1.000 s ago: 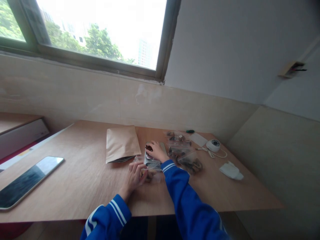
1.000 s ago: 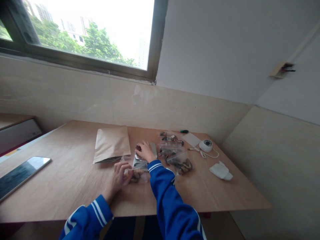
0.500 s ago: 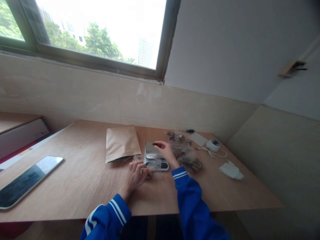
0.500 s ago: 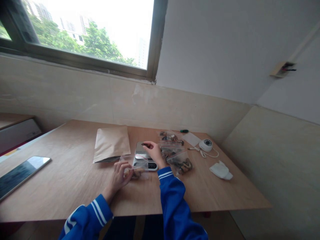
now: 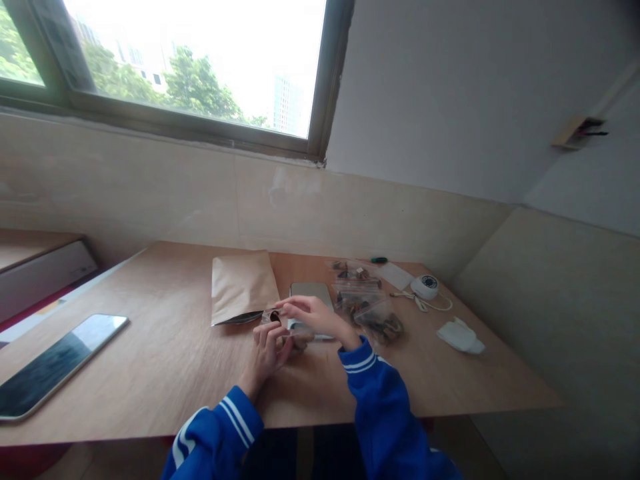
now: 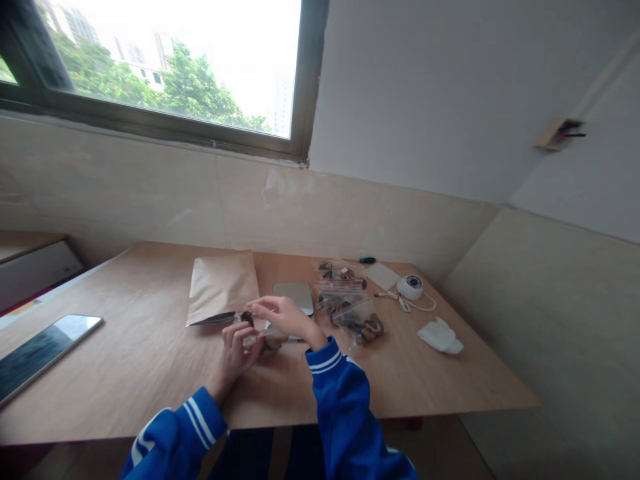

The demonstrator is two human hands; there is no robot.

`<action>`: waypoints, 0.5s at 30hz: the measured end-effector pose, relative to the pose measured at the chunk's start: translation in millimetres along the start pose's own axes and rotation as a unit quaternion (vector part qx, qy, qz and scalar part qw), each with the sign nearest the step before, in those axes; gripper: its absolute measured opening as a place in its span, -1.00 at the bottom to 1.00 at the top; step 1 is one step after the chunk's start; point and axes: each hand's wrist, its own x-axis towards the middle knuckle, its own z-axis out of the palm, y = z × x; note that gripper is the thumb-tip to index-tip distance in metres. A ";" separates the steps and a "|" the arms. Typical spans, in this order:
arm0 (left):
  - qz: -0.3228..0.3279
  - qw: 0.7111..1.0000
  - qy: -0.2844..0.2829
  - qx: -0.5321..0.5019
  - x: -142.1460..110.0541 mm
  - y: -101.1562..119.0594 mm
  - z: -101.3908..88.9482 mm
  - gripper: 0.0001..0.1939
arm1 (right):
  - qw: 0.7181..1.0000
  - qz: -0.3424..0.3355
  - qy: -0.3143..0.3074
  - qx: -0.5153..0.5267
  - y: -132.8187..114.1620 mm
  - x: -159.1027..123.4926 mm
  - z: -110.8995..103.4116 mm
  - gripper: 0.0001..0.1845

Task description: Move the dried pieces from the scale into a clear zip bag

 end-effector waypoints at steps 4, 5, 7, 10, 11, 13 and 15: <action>-0.010 1.000 0.019 0.023 0.7 -0.6 -0.5 -0.91 | 0.968 -0.046 0.239 -0.063 16.1 -16.2 2.7 -0.67; -0.010 0.999 0.020 0.025 0.6 -0.9 -0.3 -0.91 | 0.960 -0.047 0.266 -0.078 23.5 -22.1 4.5 -0.67; -0.010 0.999 0.021 0.026 0.0 -1.4 0.3 -0.91 | 0.958 -0.024 0.277 -0.076 39.7 -33.8 10.4 -0.55; -0.008 0.999 0.020 0.025 -1.5 -0.9 0.2 -0.89 | 0.970 0.036 0.237 0.026 58.6 -46.6 22.9 -0.38; -0.006 1.000 0.018 0.022 -2.1 -0.4 -0.3 -0.88 | 0.971 0.047 0.221 0.072 62.0 -49.1 26.9 -0.40; -0.004 1.000 0.011 0.012 -3.5 0.8 -2.3 -0.83 | 0.963 0.051 0.220 0.147 65.1 -52.2 33.6 -0.49; -0.016 1.000 -0.007 -0.005 -4.7 1.3 -4.7 -0.74 | 0.945 0.051 0.272 0.176 66.3 -54.1 37.7 -0.57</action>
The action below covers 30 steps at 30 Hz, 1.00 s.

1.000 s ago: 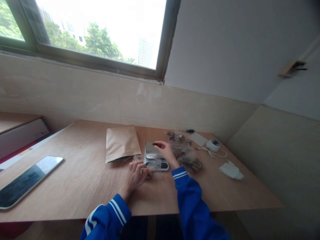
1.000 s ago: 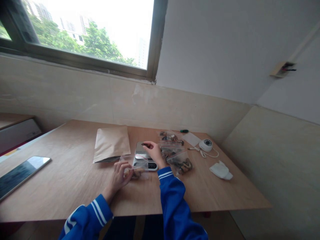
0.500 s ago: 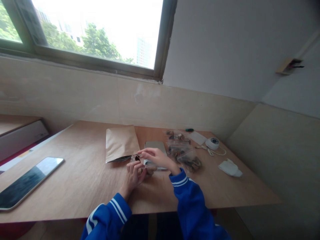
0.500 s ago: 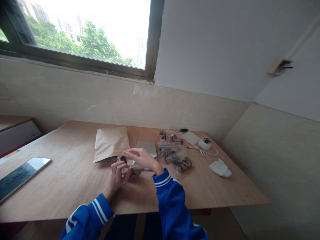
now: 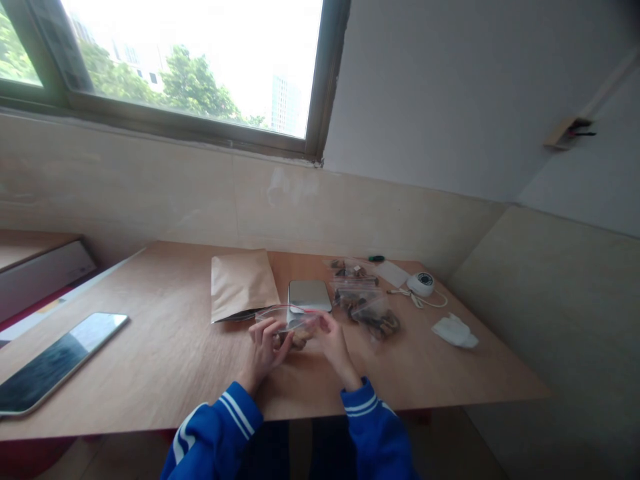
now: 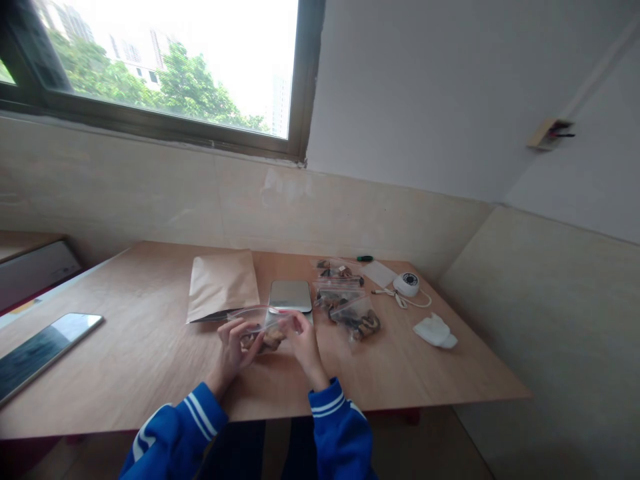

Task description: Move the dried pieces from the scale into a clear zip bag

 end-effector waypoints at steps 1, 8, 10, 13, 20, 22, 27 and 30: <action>-0.020 1.000 -0.011 -0.010 -0.3 -0.2 -1.1 -0.69 | 0.999 -0.001 0.038 0.010 1.5 -1.3 0.2 -0.60; -0.295 0.943 -0.052 -0.145 6.7 -7.3 -3.7 -0.66 | 0.981 0.010 0.163 0.107 26.4 -8.2 -6.7 -0.60; -0.352 0.903 -0.110 -0.221 8.8 -7.0 -5.0 -0.73 | 0.982 0.010 0.163 0.097 31.1 -10.9 -7.6 -0.59; -0.413 0.857 -0.136 -0.278 10.1 -4.3 -7.4 -0.73 | 0.984 0.014 0.164 0.063 34.0 -14.9 -7.3 -0.55; -0.464 0.813 -0.107 -0.334 15.1 -2.5 -10.0 -0.70 | 0.982 -0.022 0.183 -0.049 40.3 -16.9 -5.9 -0.49; -0.488 0.783 -0.110 -0.370 16.3 -2.2 -10.1 -0.68 | 0.978 -0.027 0.190 -0.075 39.5 -16.8 -6.6 -0.49; -0.552 0.719 -0.106 -0.409 17.3 1.0 -10.6 -0.61 | 0.968 -0.047 0.208 -0.129 31.0 -19.4 -7.6 -0.48; -0.551 0.727 -0.080 -0.402 17.3 1.3 -9.9 -0.61 | 0.970 -0.050 0.206 -0.122 28.9 -20.9 -6.5 -0.48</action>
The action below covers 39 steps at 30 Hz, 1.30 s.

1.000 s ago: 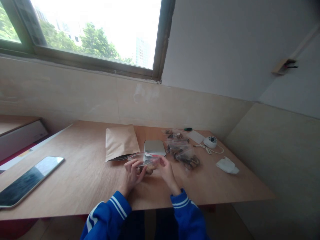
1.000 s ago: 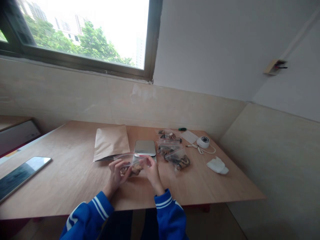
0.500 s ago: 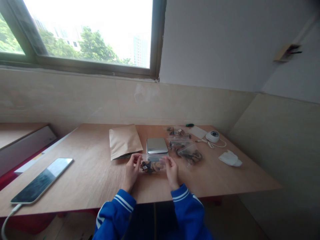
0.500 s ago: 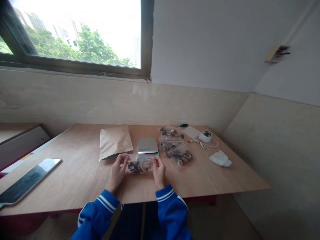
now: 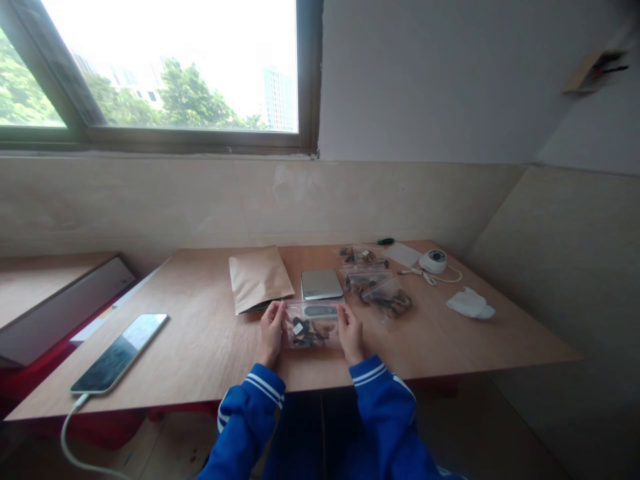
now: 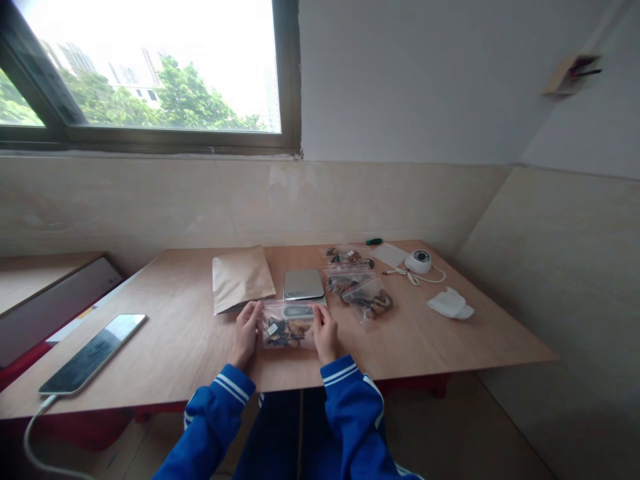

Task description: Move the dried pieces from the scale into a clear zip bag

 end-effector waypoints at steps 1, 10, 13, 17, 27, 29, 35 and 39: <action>0.008 1.000 0.003 0.004 0.5 -0.6 -0.1 -0.61 | 1.000 0.006 0.000 0.004 0.2 -0.4 0.3 -0.47; 0.009 0.999 -0.013 0.028 3.4 -5.5 -3.2 -0.62 | 0.997 0.051 0.031 0.053 10.0 1.3 3.1 -0.47; 0.022 0.999 0.002 0.033 5.5 -8.5 -6.2 -0.63 | 0.996 0.056 0.045 0.057 10.7 3.1 3.6 -0.49; 0.037 0.997 0.014 0.065 9.4 -13.9 -10.5 -0.63 | 0.995 0.062 0.062 0.057 11.9 4.2 2.7 -0.50; 0.018 0.998 -0.032 0.047 8.0 -17.1 -14.4 -0.57 | 0.998 0.052 0.016 0.030 18.7 2.6 2.4 -0.58; 0.017 0.998 -0.026 0.047 7.0 -15.7 -14.6 -0.58 | 0.998 0.052 0.019 0.026 20.9 2.7 2.6 -0.59; 0.023 0.999 0.009 0.044 3.8 -10.3 -12.3 -0.59 | 0.997 0.062 0.033 0.022 27.4 3.5 2.9 -0.55; 0.015 0.999 0.011 0.037 2.9 -11.2 -11.8 -0.58 | 0.997 0.058 0.045 0.014 27.6 3.6 2.3 -0.54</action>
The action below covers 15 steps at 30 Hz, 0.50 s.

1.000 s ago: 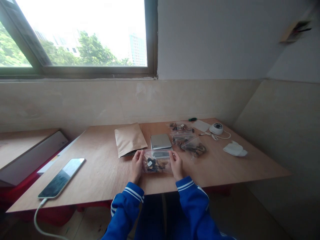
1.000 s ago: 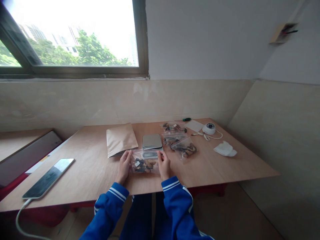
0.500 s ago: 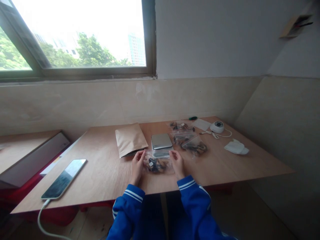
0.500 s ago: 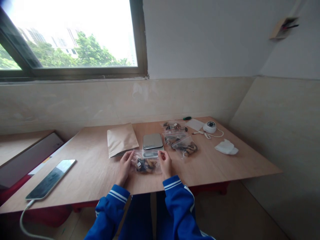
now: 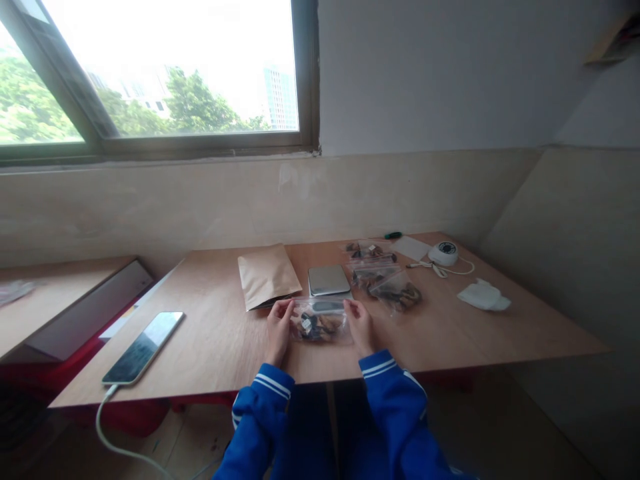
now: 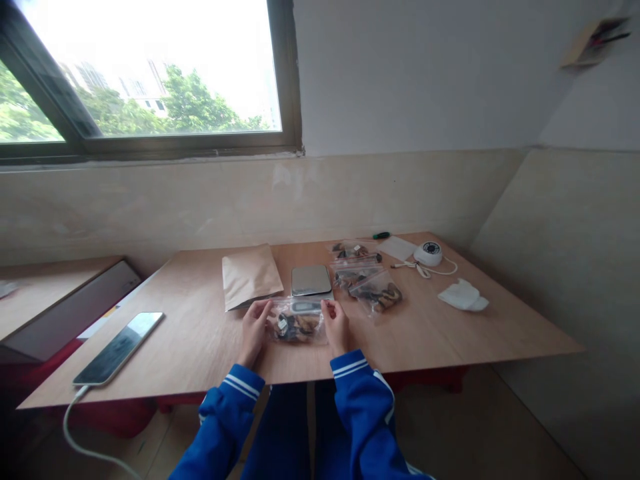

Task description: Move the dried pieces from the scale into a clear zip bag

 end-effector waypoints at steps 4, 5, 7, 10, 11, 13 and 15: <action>-0.005 1.000 -0.007 -0.009 -0.2 1.0 0.2 -0.59 | 1.000 0.014 0.014 0.000 -2.1 0.4 -0.5 -0.53; -0.009 1.000 -0.014 -0.015 -0.4 1.5 0.3 -0.59 | 1.000 0.017 0.014 0.006 -2.7 0.6 -0.5 -0.53; -0.015 0.999 -0.022 -0.022 -0.7 2.0 0.7 -0.60 | 1.000 0.015 0.013 0.020 -3.9 0.9 -0.6 -0.53; -0.016 1.000 -0.021 -0.018 -0.8 0.9 1.0 -0.59 | 0.999 0.004 0.014 0.030 -5.4 0.8 -1.1 -0.55; -0.015 1.000 -0.022 -0.015 -0.7 0.2 0.9 -0.59 | 0.999 0.001 0.013 0.033 -5.8 0.6 -1.4 -0.55; -0.010 1.000 -0.023 -0.008 -0.3 -1.3 0.4 -0.59 | 0.999 -0.003 0.010 0.037 -6.3 0.1 -1.9 -0.55; 0.002 1.000 -0.017 0.000 0.0 -2.3 -0.4 -0.59 | 0.999 -0.004 0.010 0.041 -6.6 -0.2 -2.2 -0.55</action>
